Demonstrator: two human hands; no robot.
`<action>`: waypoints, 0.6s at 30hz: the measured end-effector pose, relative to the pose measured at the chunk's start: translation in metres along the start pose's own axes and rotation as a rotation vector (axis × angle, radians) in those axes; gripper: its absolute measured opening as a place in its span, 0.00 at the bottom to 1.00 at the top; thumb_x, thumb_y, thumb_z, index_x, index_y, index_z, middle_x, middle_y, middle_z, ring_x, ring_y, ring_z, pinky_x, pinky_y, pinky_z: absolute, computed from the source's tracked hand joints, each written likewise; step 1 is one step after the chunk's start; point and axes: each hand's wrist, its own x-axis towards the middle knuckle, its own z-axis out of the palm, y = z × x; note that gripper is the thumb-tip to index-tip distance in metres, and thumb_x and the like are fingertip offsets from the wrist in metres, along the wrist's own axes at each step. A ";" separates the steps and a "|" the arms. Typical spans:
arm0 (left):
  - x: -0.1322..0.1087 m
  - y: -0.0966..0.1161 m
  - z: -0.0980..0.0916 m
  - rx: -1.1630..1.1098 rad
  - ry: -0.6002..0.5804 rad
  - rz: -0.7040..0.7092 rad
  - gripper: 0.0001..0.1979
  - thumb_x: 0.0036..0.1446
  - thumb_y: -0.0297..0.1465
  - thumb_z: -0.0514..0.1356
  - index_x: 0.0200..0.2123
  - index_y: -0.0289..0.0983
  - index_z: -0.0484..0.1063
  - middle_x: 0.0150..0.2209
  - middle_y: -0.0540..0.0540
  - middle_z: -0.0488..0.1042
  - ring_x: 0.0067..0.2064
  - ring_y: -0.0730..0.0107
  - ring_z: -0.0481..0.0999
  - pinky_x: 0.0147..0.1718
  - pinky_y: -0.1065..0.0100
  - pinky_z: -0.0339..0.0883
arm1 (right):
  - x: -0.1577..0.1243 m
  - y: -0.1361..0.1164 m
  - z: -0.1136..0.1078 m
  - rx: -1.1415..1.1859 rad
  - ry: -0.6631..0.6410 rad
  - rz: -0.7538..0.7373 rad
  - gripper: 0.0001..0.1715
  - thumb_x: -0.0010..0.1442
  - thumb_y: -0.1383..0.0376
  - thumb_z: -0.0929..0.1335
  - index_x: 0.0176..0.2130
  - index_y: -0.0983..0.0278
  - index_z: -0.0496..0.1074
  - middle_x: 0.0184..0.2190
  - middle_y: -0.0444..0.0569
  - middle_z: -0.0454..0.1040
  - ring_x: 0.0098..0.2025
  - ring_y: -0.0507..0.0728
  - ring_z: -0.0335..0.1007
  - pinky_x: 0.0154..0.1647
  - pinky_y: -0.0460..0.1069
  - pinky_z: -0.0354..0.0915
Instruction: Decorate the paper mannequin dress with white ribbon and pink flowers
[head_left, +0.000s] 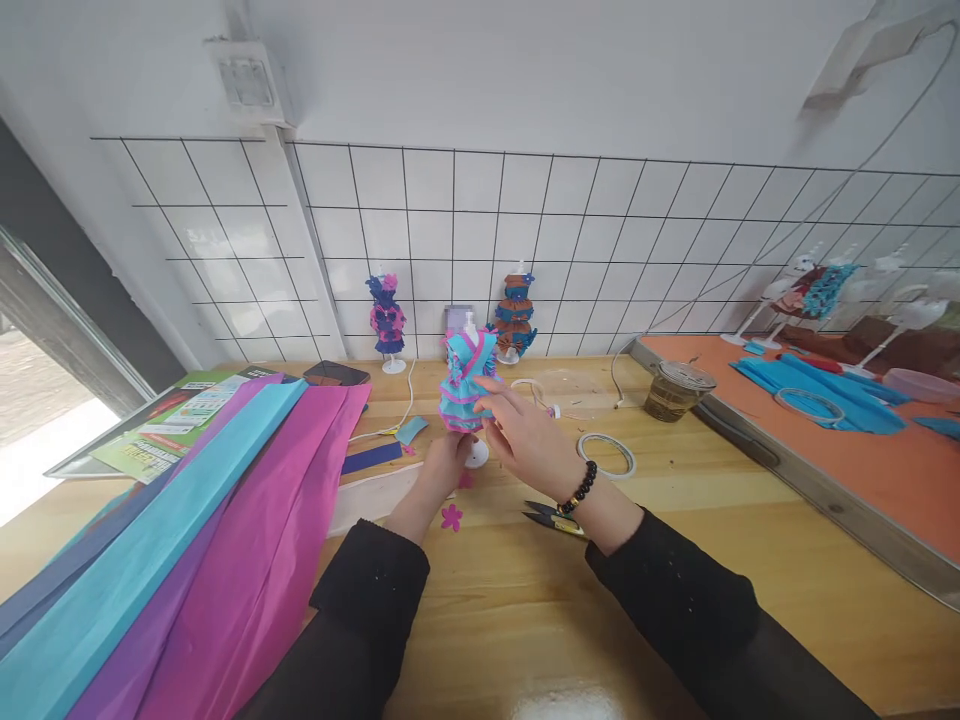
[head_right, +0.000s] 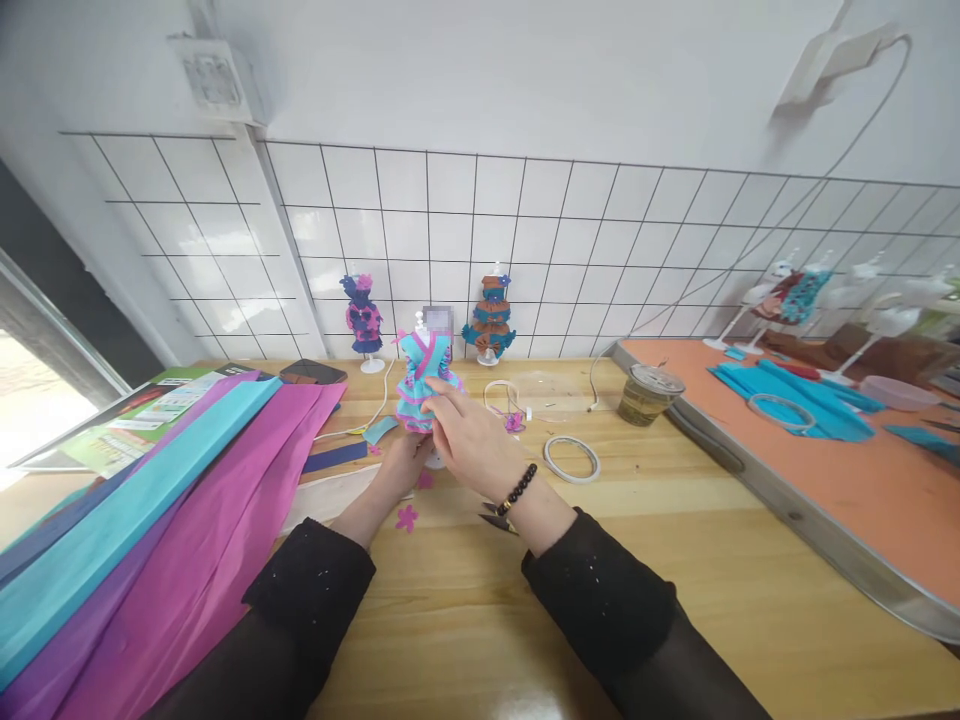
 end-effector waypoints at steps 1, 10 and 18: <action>0.000 0.000 0.000 0.001 0.000 0.003 0.13 0.58 0.30 0.49 0.38 0.33 0.71 0.35 0.41 0.77 0.36 0.62 0.75 0.32 0.67 0.64 | 0.003 0.000 0.002 -0.022 -0.004 0.008 0.14 0.60 0.72 0.56 0.44 0.63 0.63 0.57 0.55 0.60 0.49 0.59 0.65 0.42 0.54 0.65; 0.002 -0.007 0.004 -0.021 0.002 0.006 0.12 0.58 0.29 0.49 0.38 0.34 0.70 0.37 0.41 0.77 0.38 0.61 0.75 0.34 0.66 0.65 | 0.013 0.000 0.012 -0.069 -0.012 0.057 0.17 0.58 0.72 0.57 0.47 0.63 0.62 0.58 0.53 0.59 0.46 0.59 0.67 0.35 0.51 0.65; 0.002 -0.007 0.004 -0.043 0.007 0.010 0.12 0.58 0.29 0.48 0.37 0.34 0.70 0.36 0.41 0.77 0.37 0.61 0.75 0.36 0.65 0.65 | 0.015 -0.001 0.013 -0.100 -0.035 0.069 0.18 0.58 0.72 0.58 0.48 0.63 0.62 0.59 0.52 0.58 0.41 0.58 0.70 0.31 0.50 0.64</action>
